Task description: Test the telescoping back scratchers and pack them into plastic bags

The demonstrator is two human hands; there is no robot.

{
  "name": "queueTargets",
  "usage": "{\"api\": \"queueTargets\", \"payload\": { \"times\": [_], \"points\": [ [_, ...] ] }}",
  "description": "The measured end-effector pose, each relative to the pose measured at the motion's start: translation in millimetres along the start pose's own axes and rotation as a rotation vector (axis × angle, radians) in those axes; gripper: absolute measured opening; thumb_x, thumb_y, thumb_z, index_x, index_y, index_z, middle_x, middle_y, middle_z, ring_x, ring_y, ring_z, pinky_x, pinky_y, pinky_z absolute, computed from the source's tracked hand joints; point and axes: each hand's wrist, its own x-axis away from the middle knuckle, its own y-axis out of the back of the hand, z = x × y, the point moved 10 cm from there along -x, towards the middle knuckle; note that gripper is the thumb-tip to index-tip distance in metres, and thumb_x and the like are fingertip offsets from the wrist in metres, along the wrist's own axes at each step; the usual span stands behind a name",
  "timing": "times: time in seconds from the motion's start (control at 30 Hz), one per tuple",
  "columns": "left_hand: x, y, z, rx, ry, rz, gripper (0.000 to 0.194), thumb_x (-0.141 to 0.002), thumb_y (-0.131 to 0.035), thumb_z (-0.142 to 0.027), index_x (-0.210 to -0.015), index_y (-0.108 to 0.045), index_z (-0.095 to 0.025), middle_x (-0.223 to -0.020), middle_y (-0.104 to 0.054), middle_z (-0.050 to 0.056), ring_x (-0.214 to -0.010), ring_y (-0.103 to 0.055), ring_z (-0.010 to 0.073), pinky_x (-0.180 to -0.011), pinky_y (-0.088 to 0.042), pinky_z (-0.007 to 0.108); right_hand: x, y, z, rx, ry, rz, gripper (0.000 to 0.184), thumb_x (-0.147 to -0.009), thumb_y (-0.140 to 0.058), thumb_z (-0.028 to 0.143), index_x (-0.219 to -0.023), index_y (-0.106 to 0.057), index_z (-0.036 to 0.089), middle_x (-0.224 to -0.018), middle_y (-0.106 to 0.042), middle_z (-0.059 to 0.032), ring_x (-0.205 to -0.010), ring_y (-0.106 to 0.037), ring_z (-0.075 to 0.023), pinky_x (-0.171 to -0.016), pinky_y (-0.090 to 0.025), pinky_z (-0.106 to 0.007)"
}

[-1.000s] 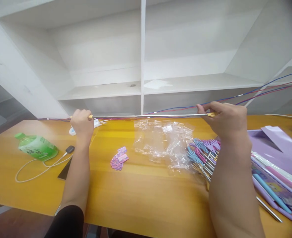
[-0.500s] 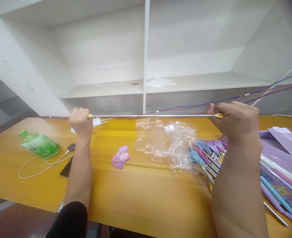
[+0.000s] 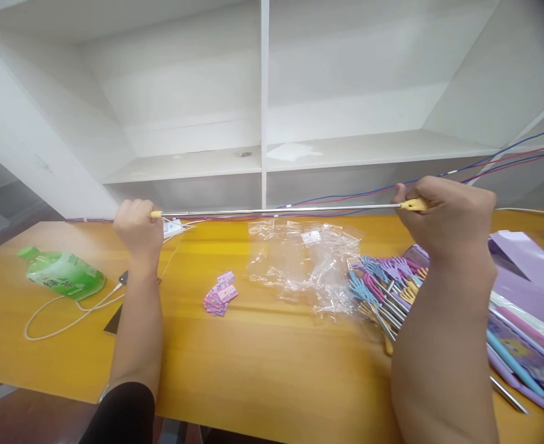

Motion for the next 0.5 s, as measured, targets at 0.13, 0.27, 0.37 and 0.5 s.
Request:
{"api": "queueTargets", "payload": {
  "times": [0.13, 0.27, 0.37, 0.5],
  "points": [
    [-1.0, 2.5, 1.1, -0.028, -0.012, -0.01, 0.036, -0.071, -0.056, -0.004, -0.063, -0.026, -0.024, -0.066, -0.031, 0.0, -0.072, -0.03, 0.0193, -0.069, -0.018, 0.036, -0.9, -1.7, -4.7, -0.006, -0.037, 0.016, 0.04, -0.092, -0.053, 0.044, -0.062, -0.038, 0.022, -0.056, -0.037, 0.0018, -0.056, -0.03, -0.0116, -0.057, -0.028, -0.028],
    [-1.1, 5.8, 2.4, -0.034, -0.014, -0.021, 0.033, -0.072, -0.055, -0.006, -0.063, -0.03, -0.024, -0.065, -0.034, 0.001, -0.071, -0.03, 0.0204, -0.068, -0.019, 0.036, -2.1, 4.7, -5.2, -0.009, -0.018, -0.027, 0.042, -0.089, -0.053, 0.045, -0.059, -0.035, 0.023, -0.052, -0.032, 0.0032, -0.052, -0.026, -0.0108, -0.054, -0.026, -0.028],
    [-1.2, 7.0, 0.7, -0.014, -0.023, -0.013, 0.034, -0.071, -0.056, -0.006, -0.062, -0.029, -0.024, -0.064, -0.034, 0.001, -0.07, -0.03, 0.021, -0.067, -0.018, 0.036, -2.0, 7.0, -6.0, -0.026, -0.008, -0.055, 0.043, -0.088, -0.053, 0.046, -0.057, -0.034, 0.023, -0.05, -0.029, 0.0041, -0.05, -0.024, -0.0104, -0.051, -0.025, -0.028],
    [-1.5, 6.6, -1.9, 0.003, -0.031, 0.013, 0.036, -0.067, -0.057, -0.004, -0.06, -0.028, -0.024, -0.061, -0.032, 0.001, -0.067, -0.028, 0.0205, -0.066, -0.017, 0.037, -1.6, 4.5, -8.2, -0.021, -0.036, -0.059, 0.042, -0.085, -0.053, 0.047, -0.055, -0.035, 0.023, -0.048, -0.026, 0.0041, -0.048, -0.024, -0.0109, -0.051, -0.025, -0.028]
  ]
}}
